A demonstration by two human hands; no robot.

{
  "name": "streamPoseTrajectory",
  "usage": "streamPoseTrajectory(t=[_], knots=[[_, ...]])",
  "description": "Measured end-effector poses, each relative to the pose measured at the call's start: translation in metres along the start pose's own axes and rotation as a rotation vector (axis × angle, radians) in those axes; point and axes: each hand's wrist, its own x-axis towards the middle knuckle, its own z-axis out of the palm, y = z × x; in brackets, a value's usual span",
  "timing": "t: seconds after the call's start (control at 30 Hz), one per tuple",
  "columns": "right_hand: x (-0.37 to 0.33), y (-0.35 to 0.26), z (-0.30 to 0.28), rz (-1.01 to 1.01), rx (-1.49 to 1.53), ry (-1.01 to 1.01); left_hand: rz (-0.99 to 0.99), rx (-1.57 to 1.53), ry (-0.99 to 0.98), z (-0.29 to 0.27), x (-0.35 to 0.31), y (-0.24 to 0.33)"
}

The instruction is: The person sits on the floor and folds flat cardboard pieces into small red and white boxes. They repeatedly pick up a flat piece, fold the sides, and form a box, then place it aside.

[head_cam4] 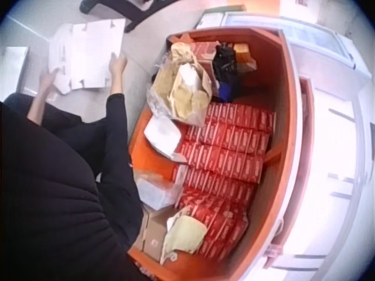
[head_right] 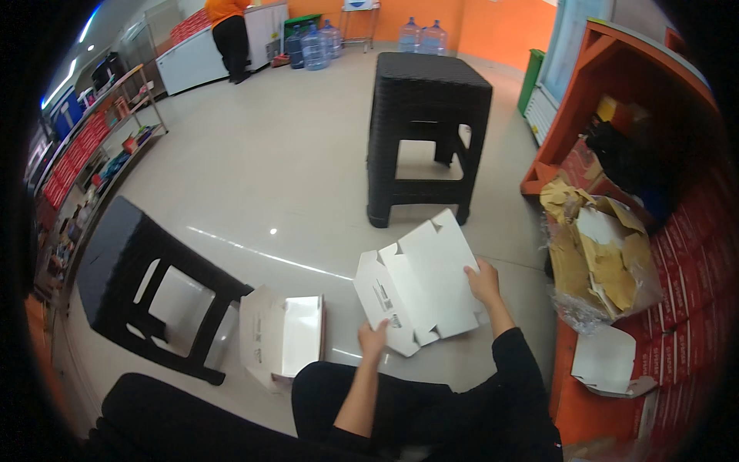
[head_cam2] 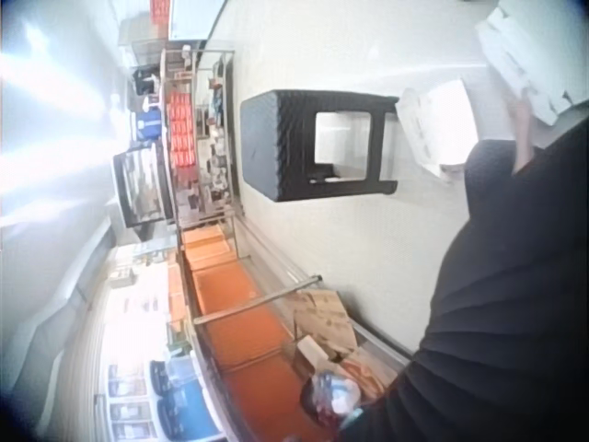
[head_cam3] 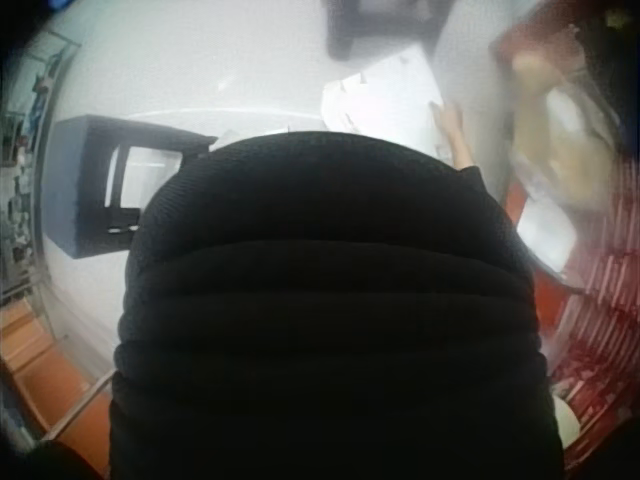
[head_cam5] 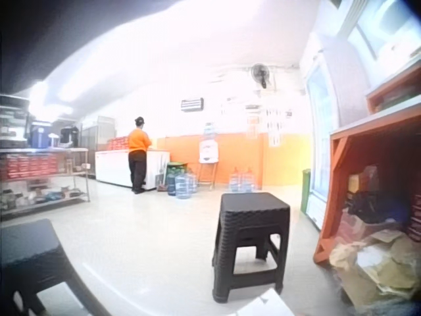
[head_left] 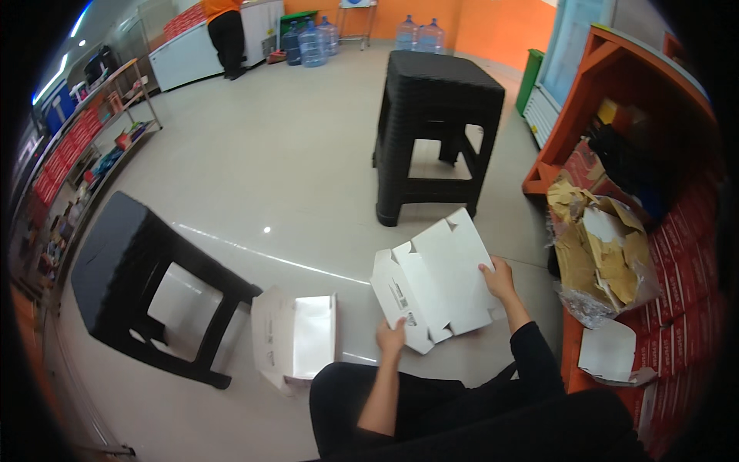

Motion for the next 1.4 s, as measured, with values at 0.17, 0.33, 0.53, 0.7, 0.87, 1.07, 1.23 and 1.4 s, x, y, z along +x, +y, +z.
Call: streamPoseTrajectory(t=[0.17,0.33,0.53,0.7,0.87,1.07,1.23,1.4], knots=[[-0.055,0.132,0.007,0.372,0.411,0.063,-0.086,-0.101,-0.494,-0.030,0.037,0.033],[-0.111,0.151,0.041,0.635,0.064,-0.220,-0.061,0.330,-0.496,-0.016,0.078,0.004],[-0.124,0.123,0.050,0.450,-0.013,-0.309,-0.067,0.369,-0.305,-0.019,0.100,-0.011],[-0.139,0.051,0.014,0.077,-0.419,-0.513,-0.152,0.210,-0.269,-0.059,0.144,-0.032],[-0.154,0.045,0.044,-0.483,-0.786,-0.534,-0.153,0.303,-0.253,-0.076,0.156,-0.015],[-0.152,0.053,0.062,-0.651,-0.785,-0.180,-0.005,0.697,-0.343,-0.082,0.157,-0.001],[-0.150,0.051,0.046,-0.742,-0.778,-0.122,-0.278,0.303,-0.332,-0.071,0.153,0.004],[-0.143,0.078,0.062,-0.646,-0.515,-0.339,-0.176,0.313,-0.343,-0.072,0.158,-0.011]])
